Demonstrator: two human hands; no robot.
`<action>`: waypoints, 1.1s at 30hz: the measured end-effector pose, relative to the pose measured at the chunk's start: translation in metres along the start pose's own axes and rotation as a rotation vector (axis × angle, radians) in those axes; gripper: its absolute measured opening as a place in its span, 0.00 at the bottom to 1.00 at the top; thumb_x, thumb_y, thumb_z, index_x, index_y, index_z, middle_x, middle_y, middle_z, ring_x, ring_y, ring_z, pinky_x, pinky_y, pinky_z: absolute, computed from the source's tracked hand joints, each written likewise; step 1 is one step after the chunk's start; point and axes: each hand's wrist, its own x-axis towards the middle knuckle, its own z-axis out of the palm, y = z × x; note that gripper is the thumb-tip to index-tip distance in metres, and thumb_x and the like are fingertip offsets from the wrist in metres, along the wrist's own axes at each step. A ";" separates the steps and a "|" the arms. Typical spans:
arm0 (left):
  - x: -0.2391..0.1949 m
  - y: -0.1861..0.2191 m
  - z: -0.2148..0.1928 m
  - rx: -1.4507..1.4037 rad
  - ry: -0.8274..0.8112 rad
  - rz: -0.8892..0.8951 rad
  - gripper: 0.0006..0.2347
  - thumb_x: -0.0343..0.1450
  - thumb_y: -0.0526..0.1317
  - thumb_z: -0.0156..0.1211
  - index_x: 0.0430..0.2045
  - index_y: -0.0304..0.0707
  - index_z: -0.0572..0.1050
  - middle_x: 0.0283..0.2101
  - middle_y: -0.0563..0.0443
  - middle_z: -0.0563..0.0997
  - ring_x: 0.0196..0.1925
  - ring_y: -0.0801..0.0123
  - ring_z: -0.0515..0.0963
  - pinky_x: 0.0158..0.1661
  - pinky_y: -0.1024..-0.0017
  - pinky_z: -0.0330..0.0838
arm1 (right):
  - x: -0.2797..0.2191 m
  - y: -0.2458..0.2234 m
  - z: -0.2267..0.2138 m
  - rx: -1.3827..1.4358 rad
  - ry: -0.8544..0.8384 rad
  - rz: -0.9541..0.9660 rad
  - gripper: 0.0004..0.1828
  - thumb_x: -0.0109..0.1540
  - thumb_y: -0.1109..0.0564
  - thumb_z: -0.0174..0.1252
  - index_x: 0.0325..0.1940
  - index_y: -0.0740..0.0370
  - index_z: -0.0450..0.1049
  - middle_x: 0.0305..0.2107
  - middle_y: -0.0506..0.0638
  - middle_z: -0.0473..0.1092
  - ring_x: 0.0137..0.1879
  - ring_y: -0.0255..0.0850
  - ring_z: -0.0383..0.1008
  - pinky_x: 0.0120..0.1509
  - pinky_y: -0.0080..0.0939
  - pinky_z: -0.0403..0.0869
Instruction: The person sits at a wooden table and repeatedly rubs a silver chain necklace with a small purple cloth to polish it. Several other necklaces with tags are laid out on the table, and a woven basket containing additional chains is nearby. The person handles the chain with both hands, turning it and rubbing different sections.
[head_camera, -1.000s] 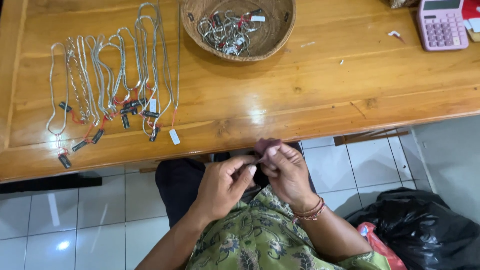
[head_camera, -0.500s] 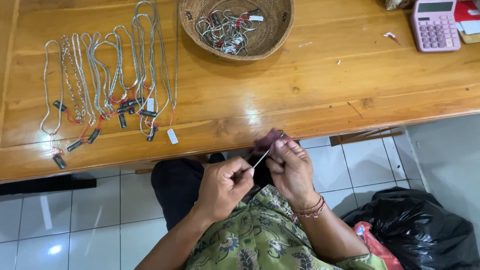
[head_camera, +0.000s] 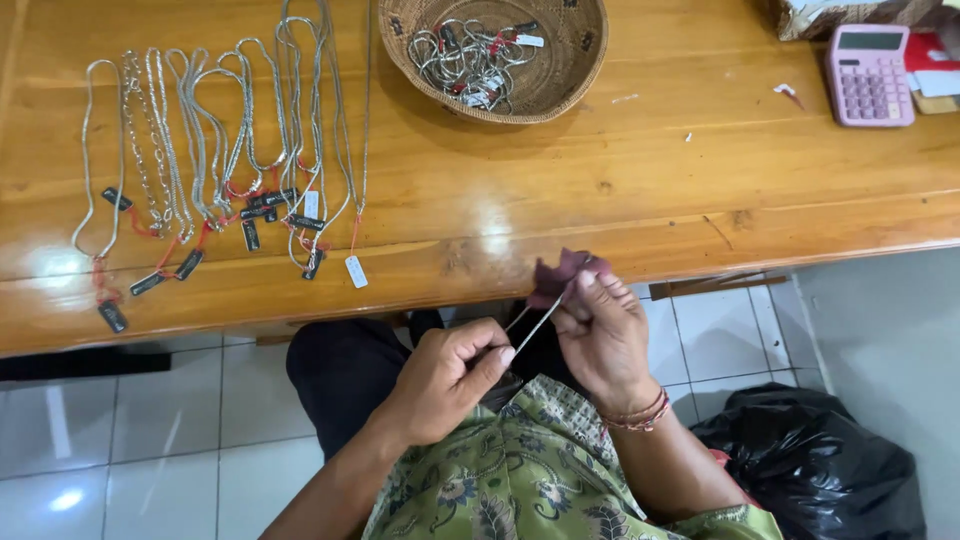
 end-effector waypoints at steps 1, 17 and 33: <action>0.003 0.001 -0.002 -0.007 0.002 0.008 0.12 0.78 0.46 0.51 0.25 0.43 0.72 0.21 0.61 0.69 0.24 0.77 0.67 0.28 0.72 0.61 | 0.004 -0.004 0.003 -0.010 -0.002 -0.005 0.08 0.67 0.62 0.56 0.34 0.57 0.75 0.16 0.39 0.52 0.22 0.27 0.46 0.25 0.25 0.50; 0.117 0.036 -0.047 -0.233 0.139 0.111 0.07 0.73 0.35 0.58 0.24 0.36 0.78 0.13 0.50 0.77 0.17 0.72 0.79 0.23 0.77 0.74 | 0.065 -0.009 0.074 -0.007 -0.138 -0.081 0.10 0.67 0.52 0.57 0.45 0.60 0.77 0.18 0.37 0.54 0.23 0.23 0.46 0.26 0.19 0.51; 0.129 0.013 -0.066 0.100 0.243 -0.018 0.09 0.73 0.36 0.55 0.20 0.40 0.76 0.10 0.53 0.74 0.15 0.68 0.75 0.23 0.74 0.71 | 0.073 -0.059 0.079 -0.830 -0.408 0.131 0.12 0.62 0.59 0.62 0.23 0.64 0.78 0.13 0.49 0.67 0.19 0.28 0.57 0.23 0.28 0.56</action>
